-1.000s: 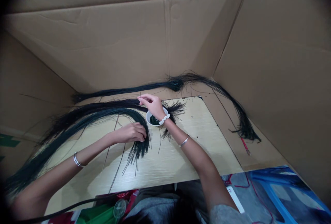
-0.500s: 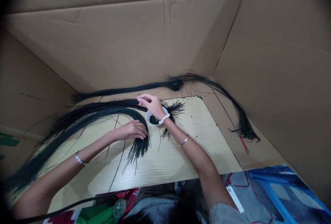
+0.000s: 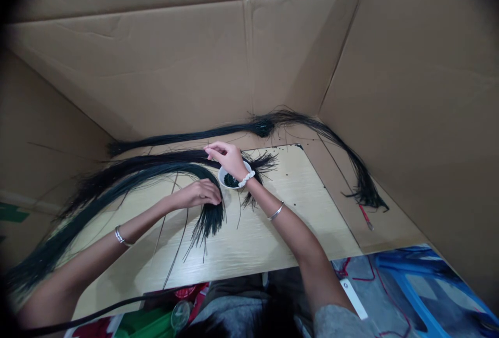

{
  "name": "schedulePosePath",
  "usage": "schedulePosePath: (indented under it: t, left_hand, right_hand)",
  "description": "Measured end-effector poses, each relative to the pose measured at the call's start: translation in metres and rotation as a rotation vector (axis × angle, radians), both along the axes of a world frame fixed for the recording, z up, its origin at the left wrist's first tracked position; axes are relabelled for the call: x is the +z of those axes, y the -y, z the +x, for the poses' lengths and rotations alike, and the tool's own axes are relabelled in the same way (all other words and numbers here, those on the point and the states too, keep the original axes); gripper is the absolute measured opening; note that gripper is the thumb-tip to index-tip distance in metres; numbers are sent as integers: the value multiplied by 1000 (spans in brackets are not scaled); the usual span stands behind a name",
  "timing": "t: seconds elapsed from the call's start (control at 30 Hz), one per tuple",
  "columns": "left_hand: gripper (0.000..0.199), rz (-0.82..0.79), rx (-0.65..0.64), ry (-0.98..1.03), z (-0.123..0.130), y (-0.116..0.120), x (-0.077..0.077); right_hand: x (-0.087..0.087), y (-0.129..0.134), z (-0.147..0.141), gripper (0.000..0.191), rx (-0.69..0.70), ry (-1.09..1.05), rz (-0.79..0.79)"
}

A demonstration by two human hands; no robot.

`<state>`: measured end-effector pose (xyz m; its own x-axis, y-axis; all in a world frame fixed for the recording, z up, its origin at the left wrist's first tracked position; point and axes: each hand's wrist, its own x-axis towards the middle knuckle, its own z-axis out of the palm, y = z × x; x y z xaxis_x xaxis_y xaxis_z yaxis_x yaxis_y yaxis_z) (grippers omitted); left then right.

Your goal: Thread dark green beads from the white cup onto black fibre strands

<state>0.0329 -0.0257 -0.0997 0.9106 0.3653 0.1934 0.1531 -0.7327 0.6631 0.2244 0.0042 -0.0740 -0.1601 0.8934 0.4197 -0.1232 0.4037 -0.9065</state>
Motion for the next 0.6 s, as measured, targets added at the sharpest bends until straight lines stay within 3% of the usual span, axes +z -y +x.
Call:
schedulePosePath:
  t: [0.07, 0.2, 0.3, 0.4, 0.6]
  left_hand:
    - [14, -12, 162, 140, 0, 3, 4]
    - [11, 22, 639, 513, 5, 8, 15]
    - [11, 7, 868, 697, 14, 7, 27]
    - [16, -41, 979, 787, 23, 3, 40]
    - [21, -279, 985, 874, 37, -2, 54]
  right_hand:
    - [-1, -1, 1, 20, -8, 4, 3]
    - [0, 0, 0, 18, -74, 57, 87]
    - [3, 5, -4, 20, -51, 59, 100]
    - [7, 10, -9, 21, 3, 14, 88]
    - [8, 13, -14, 22, -13, 0, 80]
